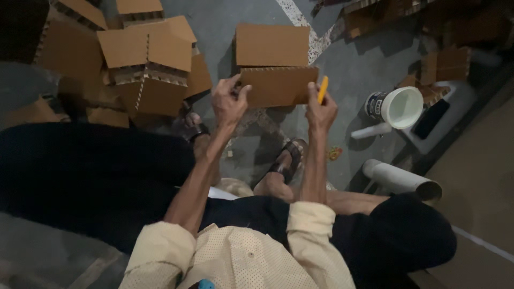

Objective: The person sits on the floor and uses a yellow utility knife to cut rectangular pieces of corrugated cardboard. They repeatedly score and snap the cardboard, then place the cut pieces into a growing pile on the left.

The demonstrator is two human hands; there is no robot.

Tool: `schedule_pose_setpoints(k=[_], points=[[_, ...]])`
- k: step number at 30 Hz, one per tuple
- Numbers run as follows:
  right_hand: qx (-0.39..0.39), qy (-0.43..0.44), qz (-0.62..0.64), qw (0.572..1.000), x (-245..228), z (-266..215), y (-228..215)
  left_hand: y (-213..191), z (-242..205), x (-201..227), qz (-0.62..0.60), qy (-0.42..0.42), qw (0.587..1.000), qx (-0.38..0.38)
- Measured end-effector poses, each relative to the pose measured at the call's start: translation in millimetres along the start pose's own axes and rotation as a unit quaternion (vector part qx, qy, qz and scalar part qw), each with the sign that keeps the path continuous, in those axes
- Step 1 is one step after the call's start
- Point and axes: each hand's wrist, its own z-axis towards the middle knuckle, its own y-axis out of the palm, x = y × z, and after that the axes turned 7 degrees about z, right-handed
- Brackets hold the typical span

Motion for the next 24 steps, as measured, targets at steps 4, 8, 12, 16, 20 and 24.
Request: schedule_pose_setpoints(k=[4,8,12,16,20,24], points=[[-0.065,0.037,0.173,0.982,-34.4,-26.8,-20.3,-7.6,-3.9,16.4,-0.153,-0.076,0.985,0.018],[-0.098,0.016,0.248,0.964,-49.1,-37.0,-20.0,-5.0,-3.9,9.6,-0.233,-0.108,0.966,-0.021],[-0.139,0.014,0.248,0.959,-32.5,-29.6,-13.2,8.0,-14.2,-5.6,-0.298,-0.082,0.951,-0.011],[-0.098,-0.051,0.052,0.992,1.3,-16.4,-6.6,17.2,-25.0,-14.9,-0.138,-0.102,0.985,-0.014],[-0.049,-0.105,-0.019,0.993,33.2,-7.6,-0.3,10.5,-30.0,-15.5,-0.054,-0.069,0.995,-0.056],[-0.002,-0.155,-0.093,0.984,50.2,2.5,6.1,8.7,-18.1,-2.3,-0.002,-0.002,0.999,-0.043]])
